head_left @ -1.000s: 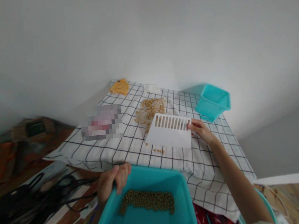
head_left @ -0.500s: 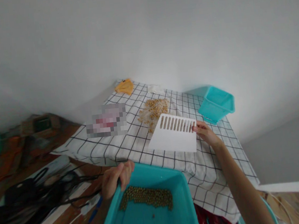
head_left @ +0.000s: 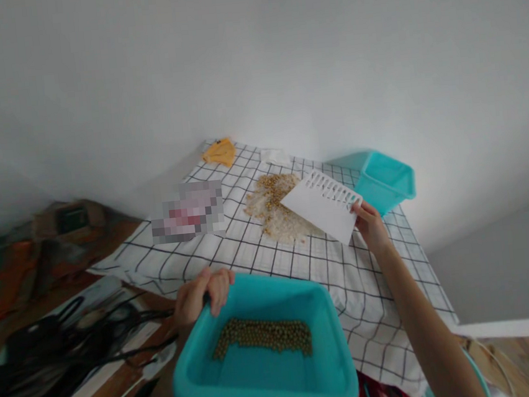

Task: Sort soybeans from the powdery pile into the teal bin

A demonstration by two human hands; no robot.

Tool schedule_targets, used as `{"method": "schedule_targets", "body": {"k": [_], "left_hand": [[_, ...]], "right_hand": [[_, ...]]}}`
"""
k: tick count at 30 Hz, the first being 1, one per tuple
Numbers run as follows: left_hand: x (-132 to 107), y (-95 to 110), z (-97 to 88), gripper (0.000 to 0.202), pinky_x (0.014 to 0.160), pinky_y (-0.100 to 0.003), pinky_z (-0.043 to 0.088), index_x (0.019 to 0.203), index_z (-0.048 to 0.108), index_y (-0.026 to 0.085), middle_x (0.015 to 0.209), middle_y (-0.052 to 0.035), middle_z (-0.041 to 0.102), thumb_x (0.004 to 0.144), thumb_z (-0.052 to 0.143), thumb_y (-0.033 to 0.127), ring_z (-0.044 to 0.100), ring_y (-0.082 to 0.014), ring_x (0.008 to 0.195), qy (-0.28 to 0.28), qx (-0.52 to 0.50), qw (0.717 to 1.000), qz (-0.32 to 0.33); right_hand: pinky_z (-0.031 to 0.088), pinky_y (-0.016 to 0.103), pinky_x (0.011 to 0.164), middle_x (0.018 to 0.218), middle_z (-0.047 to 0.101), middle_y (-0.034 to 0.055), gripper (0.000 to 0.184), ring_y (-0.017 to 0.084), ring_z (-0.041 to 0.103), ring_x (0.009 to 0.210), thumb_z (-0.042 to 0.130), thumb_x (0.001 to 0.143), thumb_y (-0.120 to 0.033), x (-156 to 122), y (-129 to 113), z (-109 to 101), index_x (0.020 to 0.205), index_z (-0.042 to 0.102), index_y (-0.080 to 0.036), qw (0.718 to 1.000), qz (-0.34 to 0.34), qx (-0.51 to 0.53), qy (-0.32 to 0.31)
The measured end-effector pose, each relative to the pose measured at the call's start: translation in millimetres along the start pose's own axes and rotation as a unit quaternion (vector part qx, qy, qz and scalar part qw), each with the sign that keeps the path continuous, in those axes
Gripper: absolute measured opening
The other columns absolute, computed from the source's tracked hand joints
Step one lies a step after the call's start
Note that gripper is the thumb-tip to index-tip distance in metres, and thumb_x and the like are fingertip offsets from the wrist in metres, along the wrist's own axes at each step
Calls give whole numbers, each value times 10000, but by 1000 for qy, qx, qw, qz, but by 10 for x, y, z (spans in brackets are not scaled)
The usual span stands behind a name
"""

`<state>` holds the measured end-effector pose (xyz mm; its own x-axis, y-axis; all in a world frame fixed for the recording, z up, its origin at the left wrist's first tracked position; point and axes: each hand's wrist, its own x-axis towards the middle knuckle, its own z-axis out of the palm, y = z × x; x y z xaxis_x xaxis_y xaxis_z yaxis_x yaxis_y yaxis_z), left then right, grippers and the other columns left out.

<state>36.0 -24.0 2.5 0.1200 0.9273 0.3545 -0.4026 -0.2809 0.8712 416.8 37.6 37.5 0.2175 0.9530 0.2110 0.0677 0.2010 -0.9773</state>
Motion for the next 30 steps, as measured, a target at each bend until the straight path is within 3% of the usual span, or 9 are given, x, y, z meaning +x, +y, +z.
{"method": "schedule_targets", "body": {"k": [14, 26, 30], "left_hand": [[-16, 46, 36, 631, 689, -388, 368, 388, 409, 204, 350, 13, 405, 1010, 312, 248, 390, -145, 405, -11, -14, 1000, 2], [-37, -47, -7, 640, 709, -368, 340, 400, 442, 201, 360, 26, 411, 1016, 268, 210, 377, -137, 416, -19, -49, 999, 4], [-39, -52, -3, 652, 701, -374, 331, 394, 446, 206, 355, 23, 399, 1015, 245, 191, 367, -142, 416, -21, -54, 998, 7]], "right_hand": [[351, 250, 493, 731, 608, -10, 289, 121, 487, 583, 719, 744, -471, 32, 31, -43, 739, 576, -219, 997, 5, 10, 80], [355, 220, 480, 674, 599, -26, 338, 89, 460, 544, 780, 643, -492, 34, 17, -8, 713, 628, -199, 988, 25, 20, 149], [352, 227, 467, 659, 602, -21, 350, 98, 472, 535, 760, 667, -521, 35, 39, -21, 724, 630, -201, 990, 15, -5, 140]]}}
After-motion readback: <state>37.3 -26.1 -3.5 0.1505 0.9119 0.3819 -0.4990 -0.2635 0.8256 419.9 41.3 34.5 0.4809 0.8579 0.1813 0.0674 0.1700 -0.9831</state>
